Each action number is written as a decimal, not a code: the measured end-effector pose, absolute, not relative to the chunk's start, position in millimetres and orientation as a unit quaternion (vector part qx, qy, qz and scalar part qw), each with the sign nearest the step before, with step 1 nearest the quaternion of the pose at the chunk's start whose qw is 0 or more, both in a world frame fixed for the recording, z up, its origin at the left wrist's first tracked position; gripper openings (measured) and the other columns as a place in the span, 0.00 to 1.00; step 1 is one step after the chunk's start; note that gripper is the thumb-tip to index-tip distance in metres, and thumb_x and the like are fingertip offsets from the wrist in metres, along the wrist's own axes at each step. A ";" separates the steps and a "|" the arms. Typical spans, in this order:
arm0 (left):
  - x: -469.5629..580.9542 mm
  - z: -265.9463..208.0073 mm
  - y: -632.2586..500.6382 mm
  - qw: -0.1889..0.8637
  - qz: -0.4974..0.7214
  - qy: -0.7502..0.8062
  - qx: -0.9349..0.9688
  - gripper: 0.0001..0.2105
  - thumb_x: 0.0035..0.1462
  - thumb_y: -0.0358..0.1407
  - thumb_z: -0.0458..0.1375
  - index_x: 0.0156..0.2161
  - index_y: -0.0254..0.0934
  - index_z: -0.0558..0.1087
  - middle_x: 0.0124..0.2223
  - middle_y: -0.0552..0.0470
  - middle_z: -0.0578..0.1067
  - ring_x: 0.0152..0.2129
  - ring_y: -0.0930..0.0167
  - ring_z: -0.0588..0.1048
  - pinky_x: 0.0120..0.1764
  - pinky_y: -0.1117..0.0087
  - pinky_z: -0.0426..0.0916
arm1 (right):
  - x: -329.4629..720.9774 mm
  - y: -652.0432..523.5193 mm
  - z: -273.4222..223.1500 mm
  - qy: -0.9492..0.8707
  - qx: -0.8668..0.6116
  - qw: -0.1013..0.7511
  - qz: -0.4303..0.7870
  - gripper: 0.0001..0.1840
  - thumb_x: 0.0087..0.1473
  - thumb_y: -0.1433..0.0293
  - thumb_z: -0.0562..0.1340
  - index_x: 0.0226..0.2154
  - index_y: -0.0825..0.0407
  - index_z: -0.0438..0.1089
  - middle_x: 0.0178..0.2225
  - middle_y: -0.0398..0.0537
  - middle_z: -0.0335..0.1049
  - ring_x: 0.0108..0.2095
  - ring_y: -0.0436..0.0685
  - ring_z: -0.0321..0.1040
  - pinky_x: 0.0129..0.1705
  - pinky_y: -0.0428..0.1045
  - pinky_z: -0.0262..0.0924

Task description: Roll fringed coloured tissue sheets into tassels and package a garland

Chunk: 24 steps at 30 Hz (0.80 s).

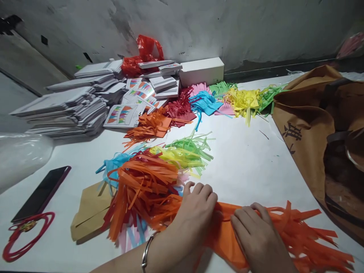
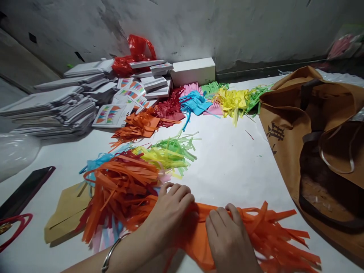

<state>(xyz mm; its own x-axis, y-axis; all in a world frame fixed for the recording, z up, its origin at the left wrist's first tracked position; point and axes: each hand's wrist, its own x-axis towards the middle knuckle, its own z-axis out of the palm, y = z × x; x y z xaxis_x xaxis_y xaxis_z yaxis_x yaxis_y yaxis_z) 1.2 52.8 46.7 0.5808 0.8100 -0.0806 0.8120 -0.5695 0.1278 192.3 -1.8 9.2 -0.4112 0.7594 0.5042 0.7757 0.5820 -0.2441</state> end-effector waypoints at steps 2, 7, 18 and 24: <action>-1.4 47.8 48.9 0.090 0.035 0.392 0.915 0.06 0.61 0.31 0.62 0.42 0.39 0.71 0.45 0.49 0.74 0.41 0.63 0.69 0.53 0.52 0.56 | 191.5 -1.1 10.6 -0.840 -0.456 0.295 -0.011 0.20 0.61 0.84 0.48 0.26 0.51 0.67 0.24 0.43 0.64 0.30 0.54 0.59 0.47 0.56 0.52; -6.1 41.7 41.2 0.096 0.055 0.320 0.941 0.04 0.61 0.29 0.61 0.37 0.39 0.70 0.38 0.52 0.74 0.38 0.65 0.68 0.56 0.53 0.53 | 186.7 -3.1 11.9 -0.828 -0.458 0.322 -0.002 0.18 0.65 0.79 0.48 0.33 0.52 0.70 0.29 0.45 0.69 0.33 0.55 0.62 0.50 0.56 0.52; -7.7 35.5 32.2 0.144 0.039 0.413 0.898 0.03 0.61 0.29 0.60 0.39 0.39 0.73 0.36 0.52 0.77 0.36 0.65 0.70 0.49 0.54 0.55 | 227.5 -19.8 -2.6 -0.803 -0.527 0.279 0.003 0.16 0.65 0.77 0.49 0.38 0.49 0.71 0.40 0.49 0.73 0.45 0.61 0.67 0.56 0.63 0.51; 8.6 34.9 39.6 0.104 -0.011 0.494 0.863 0.07 0.62 0.28 0.59 0.32 0.38 0.70 0.29 0.52 0.75 0.32 0.65 0.70 0.48 0.52 0.57 | 218.7 -15.2 4.4 -0.764 -0.610 0.202 -0.061 0.09 0.65 0.71 0.56 0.33 0.49 0.67 0.35 0.47 0.73 0.38 0.61 0.68 0.48 0.62 0.53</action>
<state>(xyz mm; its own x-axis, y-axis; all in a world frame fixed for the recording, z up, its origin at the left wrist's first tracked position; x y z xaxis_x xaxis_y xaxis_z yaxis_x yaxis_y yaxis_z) 8.6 39.6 34.9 0.5126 0.8499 -0.1221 0.8546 -0.4913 0.1685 218.7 -15.2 4.4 -0.1746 0.9071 0.3831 0.9561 0.2492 -0.1542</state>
